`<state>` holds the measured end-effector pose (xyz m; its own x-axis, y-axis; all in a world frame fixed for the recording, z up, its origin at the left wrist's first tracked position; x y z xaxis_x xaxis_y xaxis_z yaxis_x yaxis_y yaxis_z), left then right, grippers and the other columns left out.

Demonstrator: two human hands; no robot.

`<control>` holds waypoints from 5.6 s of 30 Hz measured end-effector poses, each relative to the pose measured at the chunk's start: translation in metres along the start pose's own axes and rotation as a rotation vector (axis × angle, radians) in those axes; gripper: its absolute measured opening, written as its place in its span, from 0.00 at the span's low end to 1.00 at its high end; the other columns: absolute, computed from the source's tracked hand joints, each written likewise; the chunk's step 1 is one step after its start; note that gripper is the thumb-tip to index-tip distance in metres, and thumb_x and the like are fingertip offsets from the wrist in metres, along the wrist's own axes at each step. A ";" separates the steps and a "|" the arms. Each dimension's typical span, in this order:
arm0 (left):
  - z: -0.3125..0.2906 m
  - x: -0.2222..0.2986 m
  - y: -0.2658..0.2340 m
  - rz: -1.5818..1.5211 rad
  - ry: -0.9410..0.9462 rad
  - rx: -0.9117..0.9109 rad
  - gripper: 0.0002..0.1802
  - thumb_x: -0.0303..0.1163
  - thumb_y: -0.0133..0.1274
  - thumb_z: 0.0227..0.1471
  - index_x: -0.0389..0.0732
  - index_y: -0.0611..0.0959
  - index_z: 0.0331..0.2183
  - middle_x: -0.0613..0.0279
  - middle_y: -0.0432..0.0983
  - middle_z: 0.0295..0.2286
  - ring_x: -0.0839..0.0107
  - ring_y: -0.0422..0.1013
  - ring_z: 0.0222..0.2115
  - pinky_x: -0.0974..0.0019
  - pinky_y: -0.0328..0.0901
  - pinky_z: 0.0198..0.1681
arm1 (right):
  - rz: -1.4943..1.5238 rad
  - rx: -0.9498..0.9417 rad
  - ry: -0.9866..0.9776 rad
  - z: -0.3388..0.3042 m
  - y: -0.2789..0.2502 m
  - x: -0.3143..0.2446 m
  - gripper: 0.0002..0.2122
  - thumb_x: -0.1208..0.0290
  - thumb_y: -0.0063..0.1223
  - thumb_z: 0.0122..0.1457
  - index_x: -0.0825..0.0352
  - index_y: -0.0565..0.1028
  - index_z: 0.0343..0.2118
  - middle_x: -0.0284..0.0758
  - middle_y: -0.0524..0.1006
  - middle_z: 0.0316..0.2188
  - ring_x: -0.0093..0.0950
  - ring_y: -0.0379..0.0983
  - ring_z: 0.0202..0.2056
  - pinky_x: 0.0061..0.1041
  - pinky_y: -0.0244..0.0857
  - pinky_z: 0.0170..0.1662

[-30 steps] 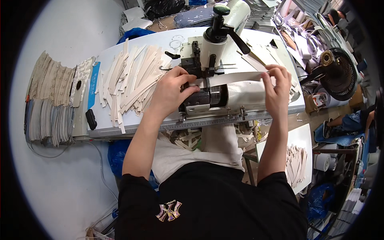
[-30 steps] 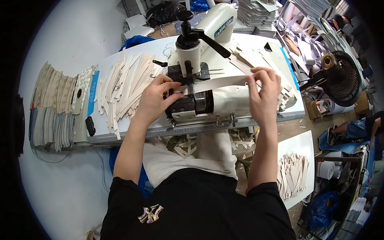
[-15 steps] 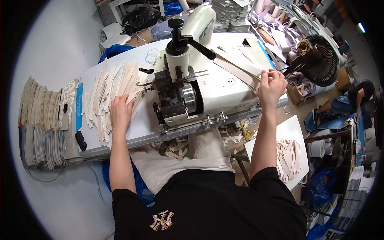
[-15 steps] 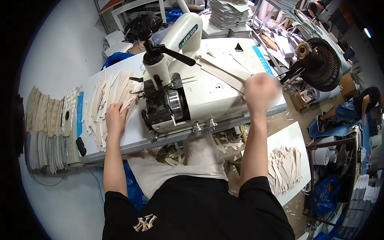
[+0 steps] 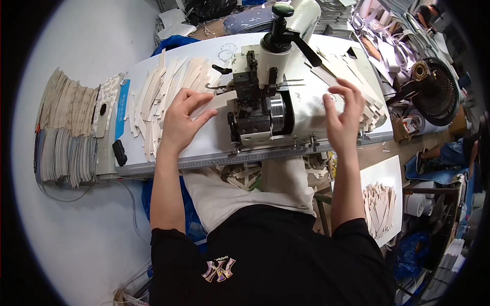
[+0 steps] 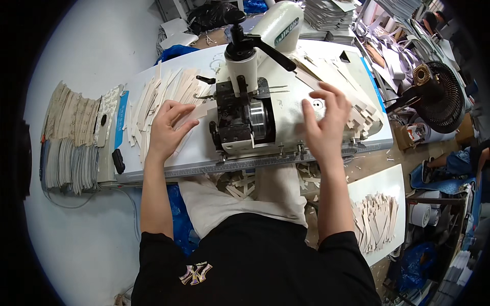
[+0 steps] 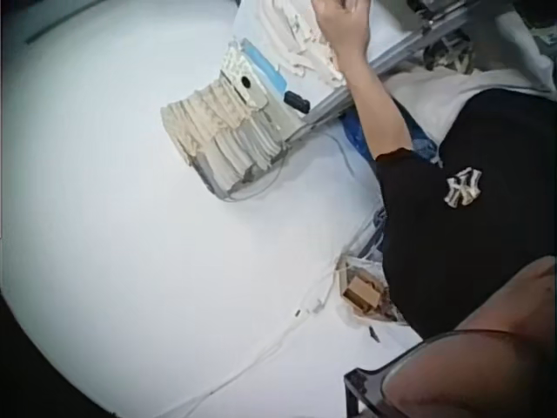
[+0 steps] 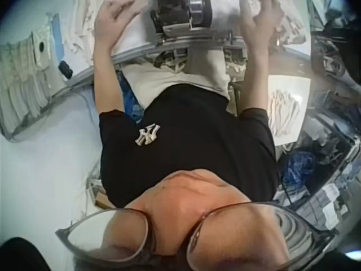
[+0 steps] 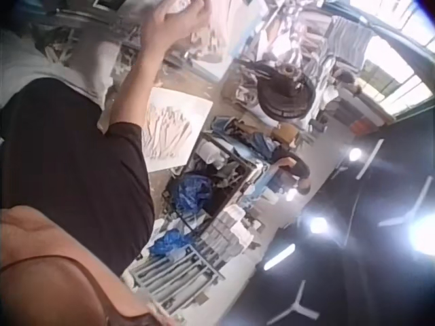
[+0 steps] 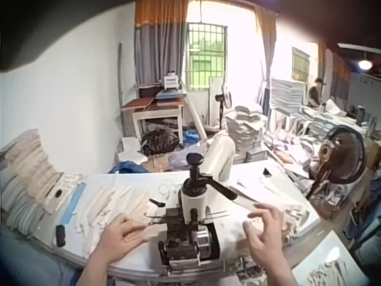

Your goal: Feeding fabric strips into an industrial sewing machine to process the edges.

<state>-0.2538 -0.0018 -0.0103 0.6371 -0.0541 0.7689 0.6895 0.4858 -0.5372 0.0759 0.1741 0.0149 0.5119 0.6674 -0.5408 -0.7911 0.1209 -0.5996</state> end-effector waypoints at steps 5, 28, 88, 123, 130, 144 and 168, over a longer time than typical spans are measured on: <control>0.010 0.046 0.025 0.208 0.022 -0.194 0.19 0.35 0.73 0.52 0.41 0.90 0.46 0.61 0.78 0.39 0.66 0.79 0.40 0.65 0.74 0.42 | 0.084 -0.170 -0.059 -0.010 0.047 -0.041 0.08 0.67 0.62 0.65 0.65 0.80 0.41 0.37 0.77 0.55 0.40 0.66 0.58 0.40 0.55 0.66; 0.012 -0.034 0.019 0.265 -0.157 0.101 0.15 0.39 0.65 0.61 0.40 0.90 0.45 0.58 0.80 0.38 0.64 0.76 0.35 0.62 0.72 0.42 | -0.252 0.316 0.278 0.013 -0.059 0.108 0.14 0.58 0.59 0.70 0.67 0.82 0.43 0.36 0.78 0.52 0.38 0.65 0.58 0.39 0.56 0.64; 0.016 -0.024 0.020 0.345 -0.097 0.014 0.16 0.34 0.68 0.56 0.40 0.89 0.46 0.58 0.81 0.39 0.58 0.77 0.39 0.58 0.72 0.44 | -0.048 0.292 0.200 0.020 -0.054 0.083 0.11 0.63 0.57 0.71 0.68 0.82 0.43 0.39 0.77 0.50 0.40 0.66 0.53 0.40 0.59 0.60; 0.027 0.051 0.070 0.241 0.193 -0.173 0.19 0.36 0.74 0.50 0.39 0.91 0.44 0.61 0.80 0.38 0.64 0.79 0.35 0.61 0.75 0.40 | -0.066 -0.057 -0.072 0.013 0.030 -0.027 0.07 0.69 0.60 0.65 0.67 0.78 0.36 0.35 0.79 0.49 0.37 0.67 0.52 0.38 0.57 0.59; 0.022 0.043 0.067 0.206 0.187 -0.094 0.16 0.35 0.72 0.52 0.40 0.92 0.43 0.61 0.80 0.38 0.64 0.78 0.35 0.62 0.74 0.41 | -0.077 0.175 0.103 0.014 -0.058 0.054 0.09 0.67 0.55 0.67 0.67 0.77 0.33 0.36 0.78 0.49 0.37 0.65 0.53 0.39 0.55 0.62; -0.021 -0.113 0.003 0.783 -0.278 0.118 0.20 0.43 0.65 0.60 0.43 0.89 0.50 0.57 0.80 0.48 0.54 0.73 0.52 0.51 0.68 0.56 | -0.280 0.376 0.434 -0.014 -0.081 0.144 0.16 0.56 0.56 0.69 0.66 0.81 0.44 0.37 0.77 0.55 0.40 0.64 0.60 0.43 0.52 0.66; 0.026 -0.167 -0.023 0.583 -0.458 0.065 0.20 0.39 0.65 0.58 0.38 0.87 0.49 0.51 0.84 0.40 0.53 0.77 0.47 0.53 0.71 0.54 | -0.099 0.086 -0.043 -0.033 0.014 -0.007 0.12 0.66 0.63 0.65 0.62 0.78 0.48 0.36 0.71 0.64 0.39 0.61 0.63 0.40 0.49 0.67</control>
<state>-0.3849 0.0189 -0.1168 0.6763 0.5906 0.4401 0.2525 0.3753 -0.8918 0.0720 0.1471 -0.0091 0.5756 0.6797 -0.4546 -0.7642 0.2494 -0.5948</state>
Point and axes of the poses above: each hand's wrist, its own z-axis towards the middle knuckle, its own y-axis out of the palm, x = y × z, the point moved 7 cm from there along z, towards the middle knuckle
